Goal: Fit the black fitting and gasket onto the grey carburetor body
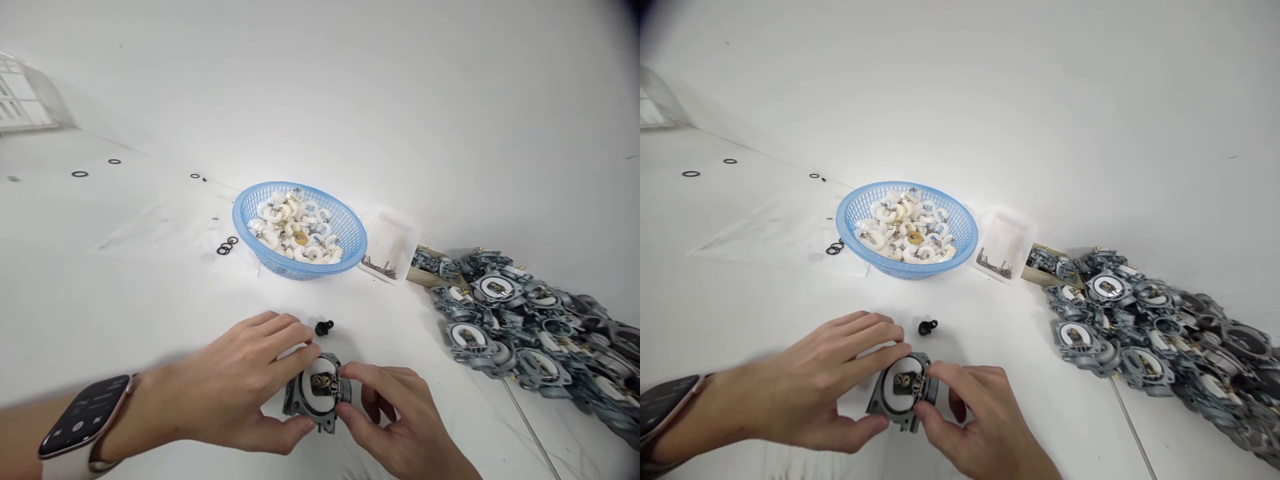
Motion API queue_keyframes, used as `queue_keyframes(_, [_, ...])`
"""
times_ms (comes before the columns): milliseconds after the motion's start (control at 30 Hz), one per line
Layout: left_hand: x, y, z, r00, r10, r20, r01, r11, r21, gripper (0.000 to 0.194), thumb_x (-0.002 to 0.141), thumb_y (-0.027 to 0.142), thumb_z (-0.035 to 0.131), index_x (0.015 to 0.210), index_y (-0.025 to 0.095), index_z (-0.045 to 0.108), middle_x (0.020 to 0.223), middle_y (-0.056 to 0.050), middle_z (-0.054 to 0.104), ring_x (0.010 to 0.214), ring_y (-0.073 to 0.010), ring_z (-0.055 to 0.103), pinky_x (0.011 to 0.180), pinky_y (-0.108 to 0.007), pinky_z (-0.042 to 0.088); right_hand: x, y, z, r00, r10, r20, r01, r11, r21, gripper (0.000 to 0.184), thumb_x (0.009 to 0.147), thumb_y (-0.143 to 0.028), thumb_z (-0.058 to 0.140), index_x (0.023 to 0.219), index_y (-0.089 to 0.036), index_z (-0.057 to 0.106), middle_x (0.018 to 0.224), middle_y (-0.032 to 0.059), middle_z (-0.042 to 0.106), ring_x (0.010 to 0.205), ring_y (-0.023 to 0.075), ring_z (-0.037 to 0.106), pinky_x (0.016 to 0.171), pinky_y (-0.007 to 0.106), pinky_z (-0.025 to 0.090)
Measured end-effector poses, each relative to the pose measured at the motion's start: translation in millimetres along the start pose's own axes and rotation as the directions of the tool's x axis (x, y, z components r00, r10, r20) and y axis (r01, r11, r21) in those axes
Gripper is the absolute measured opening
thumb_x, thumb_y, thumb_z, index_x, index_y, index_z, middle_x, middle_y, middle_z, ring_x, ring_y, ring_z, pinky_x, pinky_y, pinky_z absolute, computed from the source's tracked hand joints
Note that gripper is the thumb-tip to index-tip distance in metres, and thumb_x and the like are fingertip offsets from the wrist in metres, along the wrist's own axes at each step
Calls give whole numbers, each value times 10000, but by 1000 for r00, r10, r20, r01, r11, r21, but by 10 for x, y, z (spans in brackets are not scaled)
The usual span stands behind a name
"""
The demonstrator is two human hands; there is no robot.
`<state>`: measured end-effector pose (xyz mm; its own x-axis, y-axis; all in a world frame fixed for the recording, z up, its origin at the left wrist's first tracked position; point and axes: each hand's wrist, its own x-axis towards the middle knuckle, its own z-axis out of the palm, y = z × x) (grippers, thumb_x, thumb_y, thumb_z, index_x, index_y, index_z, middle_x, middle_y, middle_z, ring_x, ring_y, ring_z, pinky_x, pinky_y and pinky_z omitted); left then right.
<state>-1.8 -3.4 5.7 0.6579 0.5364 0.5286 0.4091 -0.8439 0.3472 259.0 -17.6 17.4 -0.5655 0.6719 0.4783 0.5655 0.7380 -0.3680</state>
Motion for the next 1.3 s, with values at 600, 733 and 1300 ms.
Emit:
queue_keyframes(600, [21,-30,7,1000,-12,14,12,1000,25,492,873,383,702,1269,130,559,1068,-126,664,982,-301,649,811,-480,593,-77,56,18,997,68,32,-71,990,123,280,968,-269,697,1233,-247,609,615,-109,501,472,61,492,530,167,460])
queue_keyframes(733, [19,-21,10,1000,-15,-7,15,999,47,502,857,395,706,1261,132,566,1069,-133,668,987,-314,657,816,-494,602,-71,35,13,995,89,50,-95,988,123,301,951,-283,714,1235,-247,621,615,-107,548,472,66,514,557,174,478])
queue_keyframes(1300, [28,-15,-11,999,-24,45,23,1000,11,502,841,410,724,1243,146,580,1053,-126,656,986,-310,640,849,-505,583,-98,11,-16,994,95,51,-98,993,71,324,920,-345,744,1213,-252,640,612,-102,609,483,82,570,607,212,505])
